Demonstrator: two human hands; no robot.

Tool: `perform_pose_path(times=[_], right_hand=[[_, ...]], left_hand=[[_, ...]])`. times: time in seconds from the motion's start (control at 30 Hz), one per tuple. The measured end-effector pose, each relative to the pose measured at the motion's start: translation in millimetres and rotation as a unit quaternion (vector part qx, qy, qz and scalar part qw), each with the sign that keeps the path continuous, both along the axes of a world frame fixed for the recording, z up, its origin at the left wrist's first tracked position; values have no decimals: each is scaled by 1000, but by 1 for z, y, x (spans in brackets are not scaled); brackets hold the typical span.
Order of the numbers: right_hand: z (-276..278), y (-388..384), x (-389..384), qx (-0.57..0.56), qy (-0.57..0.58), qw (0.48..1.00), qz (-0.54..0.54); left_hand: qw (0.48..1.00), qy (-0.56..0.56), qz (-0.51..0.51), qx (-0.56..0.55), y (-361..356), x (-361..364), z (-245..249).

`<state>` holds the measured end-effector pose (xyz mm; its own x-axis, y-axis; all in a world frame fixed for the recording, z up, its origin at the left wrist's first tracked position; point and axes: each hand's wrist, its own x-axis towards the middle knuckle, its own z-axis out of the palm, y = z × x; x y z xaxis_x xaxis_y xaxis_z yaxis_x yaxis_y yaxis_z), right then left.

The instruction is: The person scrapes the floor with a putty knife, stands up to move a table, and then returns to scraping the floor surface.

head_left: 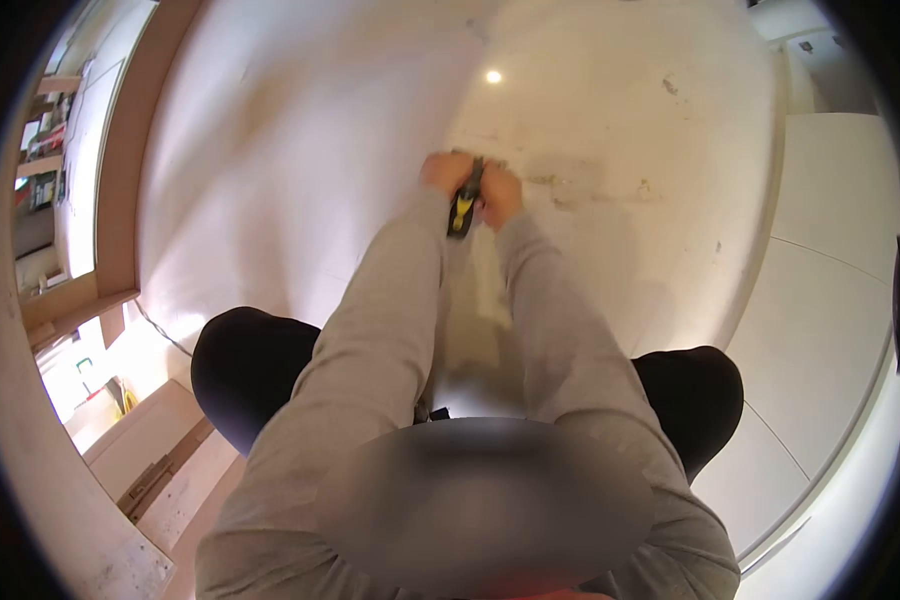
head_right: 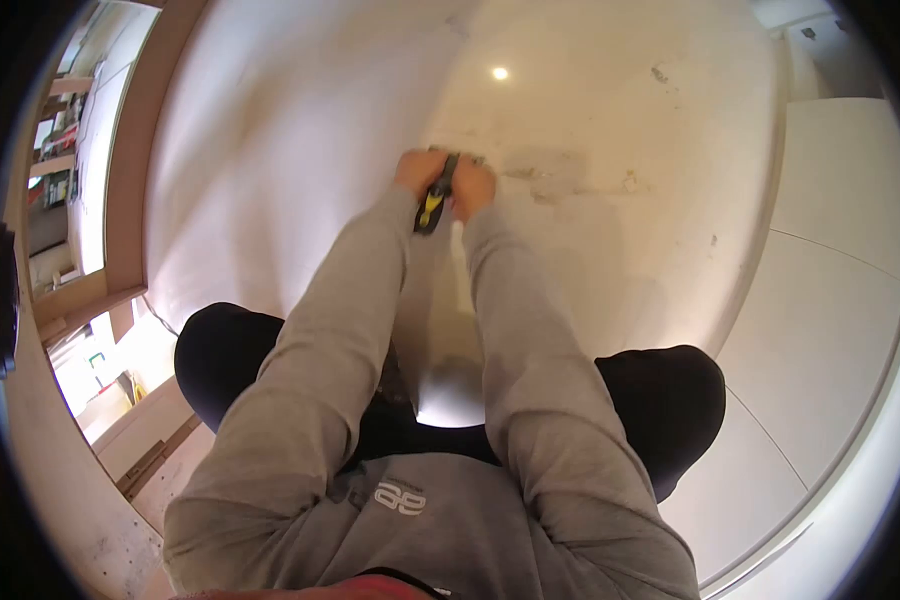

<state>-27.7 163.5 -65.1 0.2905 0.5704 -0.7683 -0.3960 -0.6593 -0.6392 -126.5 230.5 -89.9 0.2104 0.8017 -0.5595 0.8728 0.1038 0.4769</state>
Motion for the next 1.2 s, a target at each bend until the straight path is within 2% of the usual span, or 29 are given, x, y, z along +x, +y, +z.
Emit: perform_pose_path(times=[0.07,0.17,0.23,0.27,0.3,0.33,0.37,0.4,0.43,0.47,0.5,0.53,0.57,0.6,0.67,0.77,0.83,0.9,0.97,1.0,1.07,1.1,1.17,1.2], right_hand=[[3,-16,-10,-16,-13,999,32],[-4,-19,-20,-23,2,1000,-1],[-10,1,-3,60,-112,974,188],[-10,12,2,63,-111,974,185],[-8,23,8,53,-17,995,84],[-4,27,12,40,78,996,-19],[-7,23,14,43,76,996,-25],[-22,12,13,174,-192,952,165],[-48,-4,10,275,-433,789,338],[-105,-14,-6,217,-105,963,124],[-99,-29,-20,208,-105,965,120],[-82,-50,-37,130,-117,984,32],[-64,-65,-46,52,-127,989,-54],[-44,-72,-43,48,-126,989,-54],[-7,-79,-31,-2,-52,993,-111],[0,-59,2,19,-53,994,-93],[-55,-31,29,40,-94,992,-73],[-52,-10,46,69,-138,986,-58],[-44,-5,58,130,-18,988,-77],[-23,-5,61,136,-21,987,-83],[20,-25,54,71,-109,990,-45],[16,-41,50,67,-109,991,-46],[6,-72,40,69,-56,995,-46],[-1,-91,33,67,-55,995,-48]], left_hand=[[985,45,166,-21,-29,-8,9],[984,46,174,20,-31,-24,-31],[980,6,200,13,-10,-7,5],[975,-35,219,4,1,0,20],[976,-35,215,9,8,0,5],[964,-88,249,-20,11,0,-8],[948,-144,281,-49,12,1,-23],[947,-178,266,-37,4,-5,-30],[948,-177,260,-44,-8,-12,-25],[933,-172,301,-92,-23,-20,-15],[914,-164,343,-140,-39,-23,-6],[914,-162,341,-146,-52,-22,5],[968,-73,227,-75,-63,-20,16],[994,18,106,-1,-70,-17,19],[995,10,102,4,-74,-9,9],[995,-6,97,0,-59,19,9],[988,-54,145,-2,-35,41,6],[987,-86,136,4,-16,54,13],[973,-185,123,-57,-11,60,10],[974,-188,115,-53,-11,64,8],[971,-125,205,5,-29,63,-1],[971,-124,204,2,-44,58,-8],[994,-15,83,65,-76,43,-17],[995,-13,80,63,-97,42,1]])
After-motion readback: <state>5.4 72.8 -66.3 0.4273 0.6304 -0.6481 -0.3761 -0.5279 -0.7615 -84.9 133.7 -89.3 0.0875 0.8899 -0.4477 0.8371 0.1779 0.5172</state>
